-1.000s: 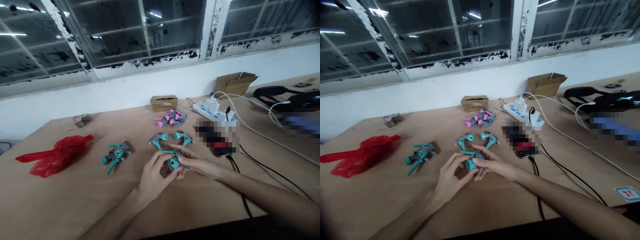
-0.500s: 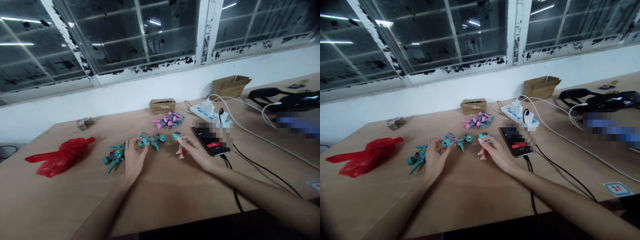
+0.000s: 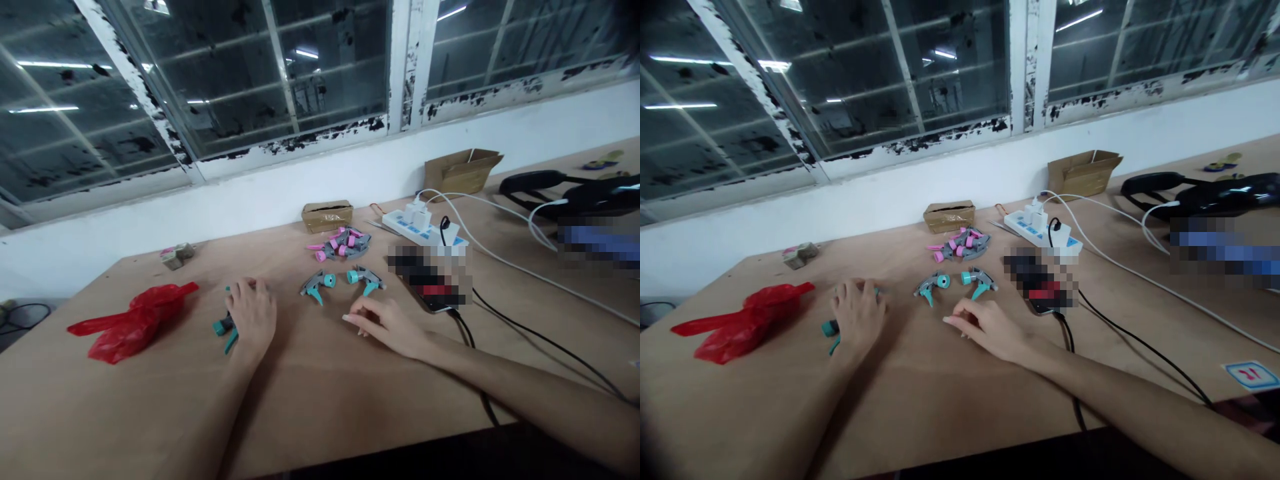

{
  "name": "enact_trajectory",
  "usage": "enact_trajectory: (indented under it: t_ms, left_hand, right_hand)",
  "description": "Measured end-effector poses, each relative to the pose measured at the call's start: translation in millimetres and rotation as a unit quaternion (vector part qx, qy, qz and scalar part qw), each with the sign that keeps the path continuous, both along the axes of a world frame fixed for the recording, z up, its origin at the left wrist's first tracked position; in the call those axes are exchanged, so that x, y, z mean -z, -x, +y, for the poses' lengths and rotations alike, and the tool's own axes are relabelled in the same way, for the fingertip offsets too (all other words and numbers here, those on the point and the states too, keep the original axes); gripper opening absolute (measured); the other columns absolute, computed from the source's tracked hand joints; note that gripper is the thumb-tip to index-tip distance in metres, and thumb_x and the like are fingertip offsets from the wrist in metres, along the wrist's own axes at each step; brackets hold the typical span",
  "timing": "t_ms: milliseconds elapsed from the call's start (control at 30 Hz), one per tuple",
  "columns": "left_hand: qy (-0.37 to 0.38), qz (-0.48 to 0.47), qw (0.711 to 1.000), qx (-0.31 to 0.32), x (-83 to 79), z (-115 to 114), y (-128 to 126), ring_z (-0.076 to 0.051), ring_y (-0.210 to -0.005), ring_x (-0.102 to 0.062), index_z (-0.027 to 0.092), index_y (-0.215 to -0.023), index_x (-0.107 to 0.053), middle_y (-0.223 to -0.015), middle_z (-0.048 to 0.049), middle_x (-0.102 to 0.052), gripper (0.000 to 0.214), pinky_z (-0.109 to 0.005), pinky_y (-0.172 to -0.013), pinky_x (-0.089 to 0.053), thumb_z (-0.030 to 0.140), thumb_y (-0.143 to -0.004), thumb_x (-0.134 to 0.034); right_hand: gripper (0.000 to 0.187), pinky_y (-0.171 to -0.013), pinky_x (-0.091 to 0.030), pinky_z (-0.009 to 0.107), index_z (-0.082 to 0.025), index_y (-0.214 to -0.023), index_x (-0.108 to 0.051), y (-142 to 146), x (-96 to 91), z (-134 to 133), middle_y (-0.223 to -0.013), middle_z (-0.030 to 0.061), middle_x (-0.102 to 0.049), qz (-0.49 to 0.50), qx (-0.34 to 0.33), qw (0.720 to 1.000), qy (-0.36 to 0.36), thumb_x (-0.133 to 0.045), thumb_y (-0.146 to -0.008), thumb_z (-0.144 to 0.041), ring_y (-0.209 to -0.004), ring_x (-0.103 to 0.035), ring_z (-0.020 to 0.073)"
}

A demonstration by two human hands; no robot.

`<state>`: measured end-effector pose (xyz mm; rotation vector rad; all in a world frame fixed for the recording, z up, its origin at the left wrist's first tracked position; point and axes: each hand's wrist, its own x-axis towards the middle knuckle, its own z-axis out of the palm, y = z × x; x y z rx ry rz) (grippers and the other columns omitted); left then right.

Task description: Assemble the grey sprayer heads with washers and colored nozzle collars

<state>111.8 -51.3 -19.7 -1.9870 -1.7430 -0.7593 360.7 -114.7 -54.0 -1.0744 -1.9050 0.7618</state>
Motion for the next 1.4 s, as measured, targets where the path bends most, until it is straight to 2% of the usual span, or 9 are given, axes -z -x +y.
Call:
enact_trajectory:
  t_ms: [133, 333, 467, 600, 733, 1000, 1100, 1200, 1400]
  left_hand:
    - [0.012, 0.020, 1.000, 0.019, 3.6, -7.5, -8.2, -0.038, -0.102, -0.045, 0.014, -0.082, -0.061, -0.100, -0.0180, -0.053, 0.015, -0.060, -0.086, -0.031, 0.025, -0.079, -0.051]
    - [0.084, 0.030, 0.979, 0.184, 25.8, -16.1, -41.3, -0.028, -0.110, -0.048, 0.018, -0.118, -0.051, -0.120, -0.0136, -0.050, 0.039, -0.043, -0.088, -0.043, 0.038, -0.085, -0.051]
    - [0.114, 0.019, 0.962, 0.248, 32.6, -15.3, -48.3, -0.027, -0.116, -0.046, 0.019, -0.109, -0.055, -0.125, -0.0121, -0.048, 0.029, -0.045, -0.093, -0.042, 0.035, -0.084, -0.054]
    - [0.129, -0.015, 0.956, 0.265, 32.5, -9.9, -43.1, -0.024, -0.105, -0.054, 0.016, -0.090, -0.057, -0.103, -0.0097, -0.056, 0.014, -0.043, -0.091, -0.044, 0.015, -0.088, -0.043]
    - [0.140, -0.063, 0.949, 0.275, 33.2, -8.5, -41.5, -0.023, -0.100, -0.057, 0.016, -0.106, -0.051, -0.105, -0.0103, -0.057, 0.026, -0.042, -0.087, -0.047, 0.006, -0.088, -0.035]
    - [0.175, -0.149, 0.908, 0.350, 23.7, -44.4, -60.6, -0.017, -0.091, -0.062, 0.021, -0.108, -0.049, -0.102, -0.0045, -0.064, 0.023, -0.033, -0.080, -0.052, 0.011, -0.089, -0.041]
    - [0.202, -0.181, 0.885, 0.379, 20.9, -60.1, -68.7, -0.015, -0.085, -0.064, 0.021, -0.108, -0.048, -0.098, -0.0033, -0.065, 0.021, -0.029, -0.074, -0.053, 0.014, -0.090, -0.041]
    - [0.230, -0.241, 0.854, 0.400, 19.8, -65.9, -70.6, -0.015, -0.084, -0.064, 0.022, -0.106, -0.049, -0.096, -0.0032, -0.065, 0.018, -0.029, -0.074, -0.054, 0.017, -0.088, -0.046]
    - [0.121, -0.285, 0.869, 0.387, 12.5, -67.0, -63.4, -0.017, -0.090, -0.059, 0.021, -0.100, -0.053, -0.098, -0.0050, -0.057, 0.024, -0.030, -0.072, -0.055, 0.009, -0.080, -0.052]
  right_hand:
    - [0.028, -0.060, -0.042, 0.026, -0.020, -0.080, -0.057, 0.5, 1.9, 1.0, -0.063, -0.0018, -0.061, -0.014, -0.008, 1.000, -0.005, -0.045, -0.089, -0.044, -0.060, -0.059, 0.0128]
    - [0.025, -0.058, -0.040, 0.025, -0.021, -0.081, -0.057, 0.6, 1.6, 2.5, -0.064, -0.0021, -0.061, -0.022, 0.007, 1.000, -0.010, -0.047, -0.088, -0.043, -0.058, -0.056, 0.0121]
    - [0.020, -0.057, -0.040, 0.025, -0.021, -0.083, -0.057, 0.5, 3.2, 4.8, -0.066, -0.0020, -0.062, -0.028, 0.029, 0.999, -0.019, -0.048, -0.088, -0.039, -0.058, -0.055, 0.0124]
    - [0.015, -0.061, -0.044, 0.027, -0.022, -0.090, -0.055, -0.3, 9.5, 8.9, -0.071, -0.0005, -0.062, -0.027, 0.045, 0.998, -0.030, -0.053, -0.085, -0.036, -0.063, -0.057, 0.0140]
    - [0.030, -0.066, -0.047, 0.031, -0.023, -0.104, -0.050, -3.0, 17.5, 14.2, -0.086, 0.0033, -0.061, -0.033, 0.057, 0.997, -0.032, -0.061, -0.079, -0.036, -0.075, -0.059, 0.0170]
    - [0.049, -0.078, -0.048, 0.041, -0.027, -0.119, -0.046, -4.7, 3.0, 5.1, -0.105, 0.0085, -0.053, -0.048, 0.099, 0.989, -0.103, -0.064, -0.076, -0.043, -0.094, -0.055, 0.0235]
    - [0.038, -0.089, -0.043, 0.043, -0.026, -0.110, -0.054, -5.3, -7.1, -1.1, -0.113, 0.0096, -0.048, -0.037, 0.087, 0.985, -0.146, -0.065, -0.076, -0.039, -0.109, -0.048, 0.0256]
    - [0.028, -0.090, -0.042, 0.041, -0.025, -0.102, -0.059, -5.2, -12.3, -4.4, -0.107, 0.0080, -0.054, -0.018, 0.040, 0.988, -0.150, -0.065, -0.077, -0.038, -0.105, -0.051, 0.0238]
    - [0.023, -0.088, -0.036, 0.043, -0.027, -0.102, -0.061, -7.4, -10.9, -2.5, -0.094, 0.0034, -0.066, -0.052, 0.061, 0.984, -0.157, -0.062, -0.081, -0.035, -0.092, -0.058, 0.0223]
